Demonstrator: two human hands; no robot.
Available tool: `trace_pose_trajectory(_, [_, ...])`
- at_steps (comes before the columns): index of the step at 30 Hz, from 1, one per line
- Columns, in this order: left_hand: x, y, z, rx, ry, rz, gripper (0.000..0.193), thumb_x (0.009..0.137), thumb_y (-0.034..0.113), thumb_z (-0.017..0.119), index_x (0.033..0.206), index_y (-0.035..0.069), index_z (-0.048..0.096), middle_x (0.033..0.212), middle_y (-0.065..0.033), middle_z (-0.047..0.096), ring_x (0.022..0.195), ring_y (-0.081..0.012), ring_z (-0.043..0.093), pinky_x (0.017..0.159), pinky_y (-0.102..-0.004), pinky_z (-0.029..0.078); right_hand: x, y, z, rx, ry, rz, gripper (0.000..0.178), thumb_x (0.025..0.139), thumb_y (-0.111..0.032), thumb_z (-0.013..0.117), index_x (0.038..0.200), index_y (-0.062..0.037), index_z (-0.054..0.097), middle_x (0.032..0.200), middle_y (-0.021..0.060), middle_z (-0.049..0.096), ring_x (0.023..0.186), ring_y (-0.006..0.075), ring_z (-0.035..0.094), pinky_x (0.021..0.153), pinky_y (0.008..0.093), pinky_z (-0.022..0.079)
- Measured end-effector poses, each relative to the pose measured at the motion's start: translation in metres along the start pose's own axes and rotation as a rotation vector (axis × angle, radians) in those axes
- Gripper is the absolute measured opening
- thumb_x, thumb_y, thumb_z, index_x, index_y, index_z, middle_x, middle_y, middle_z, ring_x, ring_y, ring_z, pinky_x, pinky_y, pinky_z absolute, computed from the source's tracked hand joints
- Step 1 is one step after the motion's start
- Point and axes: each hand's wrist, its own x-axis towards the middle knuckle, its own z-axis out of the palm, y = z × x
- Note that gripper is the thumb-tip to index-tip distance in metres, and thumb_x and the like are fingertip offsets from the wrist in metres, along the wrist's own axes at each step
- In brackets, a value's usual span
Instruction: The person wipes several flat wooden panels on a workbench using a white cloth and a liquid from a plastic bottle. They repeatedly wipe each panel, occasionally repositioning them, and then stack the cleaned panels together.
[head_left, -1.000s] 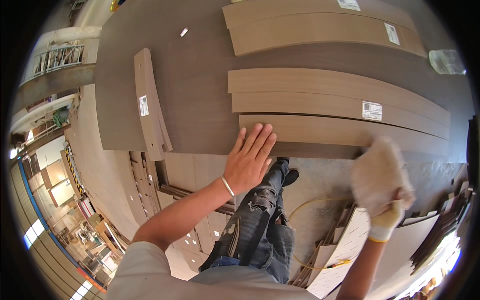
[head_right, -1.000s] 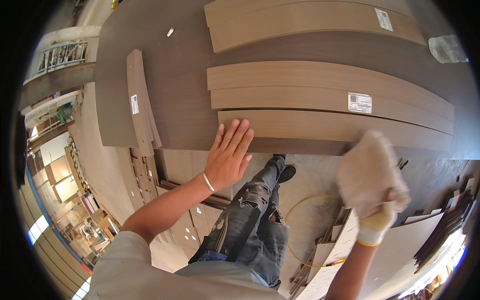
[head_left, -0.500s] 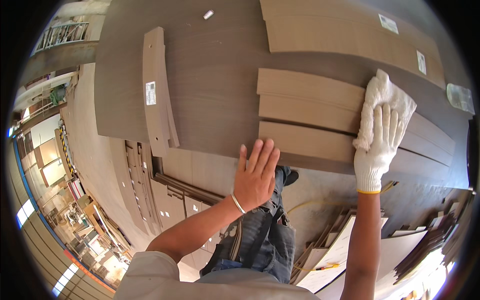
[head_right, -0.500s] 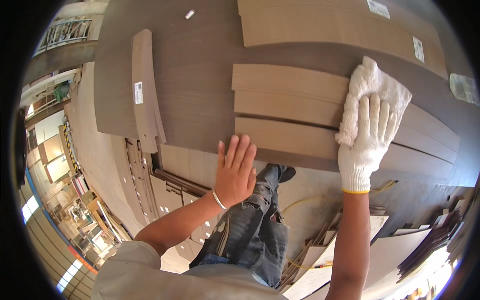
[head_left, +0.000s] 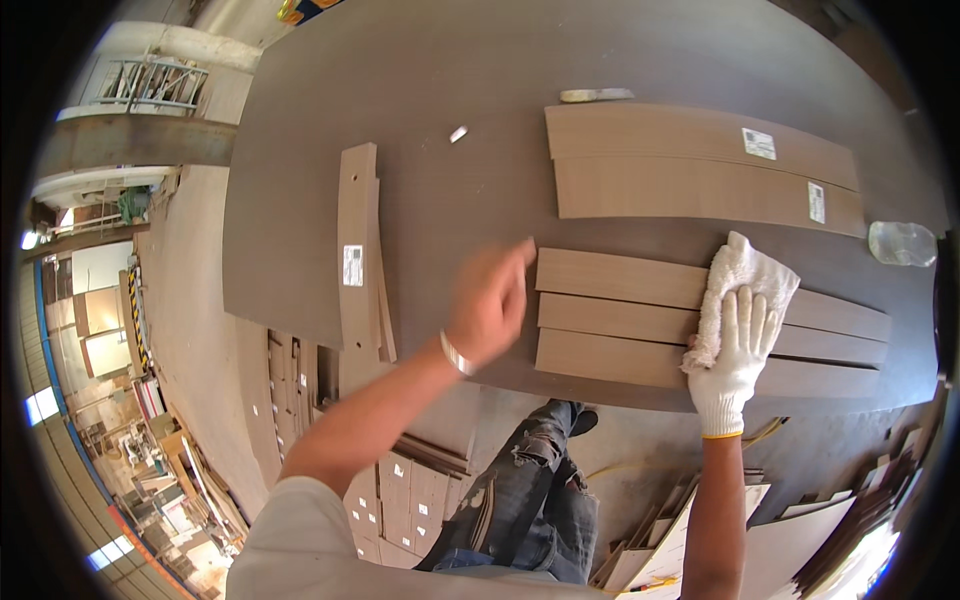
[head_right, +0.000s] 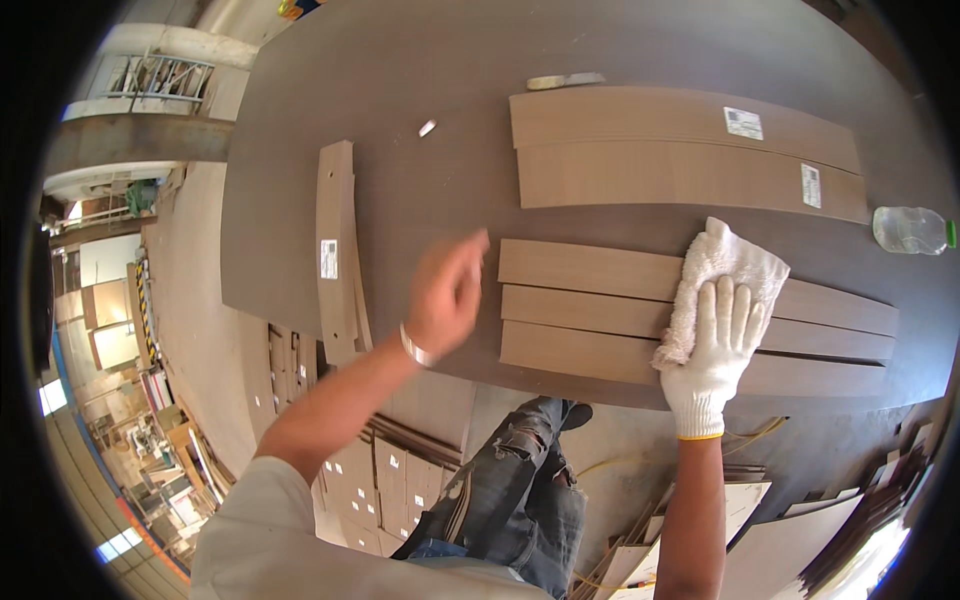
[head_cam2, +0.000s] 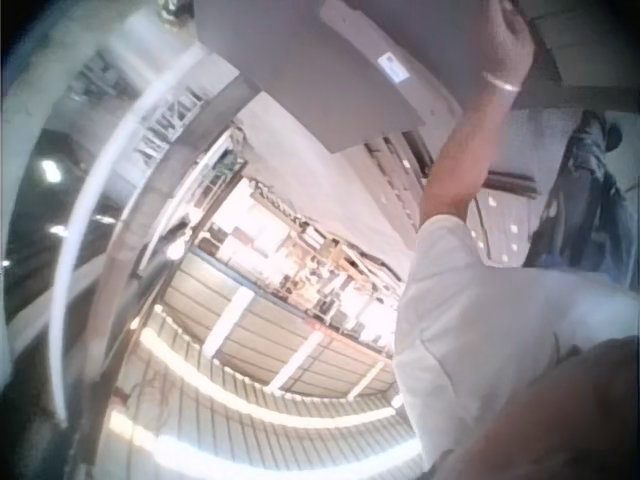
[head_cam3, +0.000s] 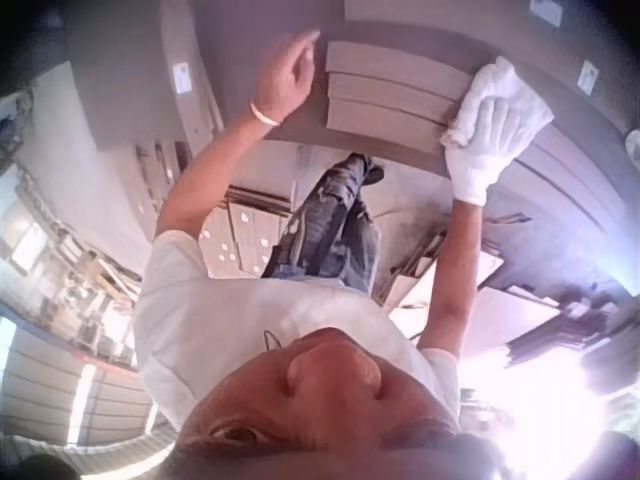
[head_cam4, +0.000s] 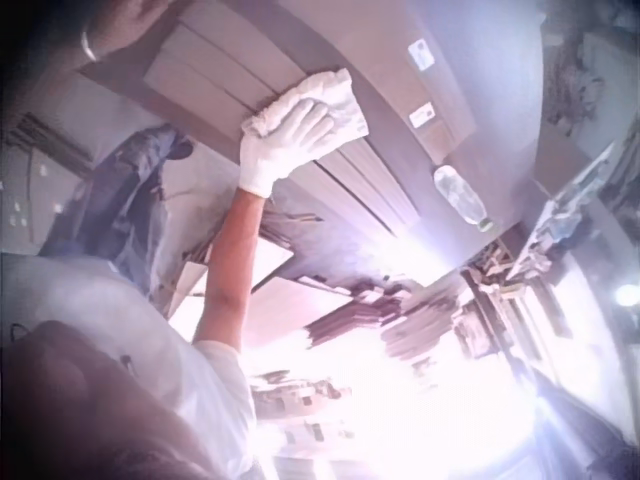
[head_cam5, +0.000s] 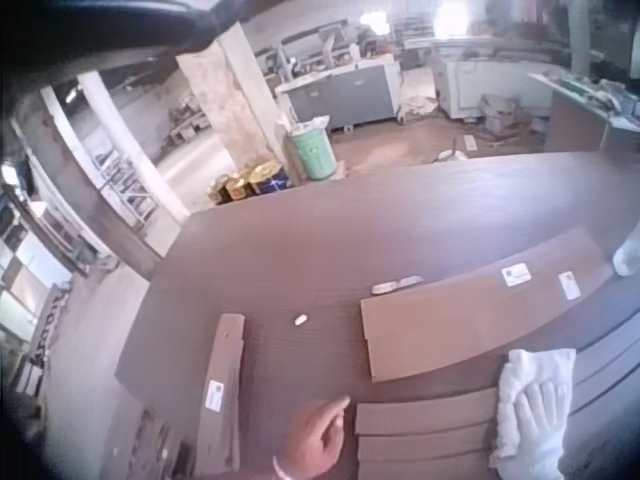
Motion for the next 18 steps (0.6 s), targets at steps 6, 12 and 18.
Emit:
trace_pose_trajectory(6, [0.224,-0.08,0.068,0.275,-0.016,-0.059,0.022,0.101,0.02,0.07,0.119,0.008,0.072,0.111,-0.0134,0.071,0.106,-0.0345,0.067,0.092,-0.0459,0.055,0.005,-0.018,-0.033,0.166,-0.182,0.077,0.108,0.065,-0.028,0.089,0.158,0.0017,0.044,0.168,0.0282,0.036,0.158,0.0535,0.026,0.13,0.066,0.01])
trace_pose_trajectory(12, [0.286,-0.076,0.076,0.479,-0.396,-0.234,0.015,0.098,0.018,0.071,0.106,0.005,0.069,0.103,-0.0162,0.073,0.099,-0.0345,0.07,0.087,-0.0457,0.055,-0.035,-0.039,-0.053,0.567,0.108,0.185,0.07,0.081,0.003,0.07,0.15,0.0015,0.057,0.153,0.0265,0.056,0.146,0.0464,0.049,0.126,0.0535,0.03])
trace_pose_trajectory(18, [0.096,0.091,0.031,-0.977,-0.627,-0.626,0.008,0.104,0.015,0.07,0.102,0.009,0.064,0.084,0.0008,0.065,0.075,-0.0097,0.061,0.069,-0.0272,0.052,-0.083,-0.085,-0.049,1.855,0.057,0.823,0.058,0.107,-0.018,0.061,0.158,0.0059,0.046,0.158,0.0216,0.054,0.141,0.0312,0.057,0.12,0.0454,0.043])
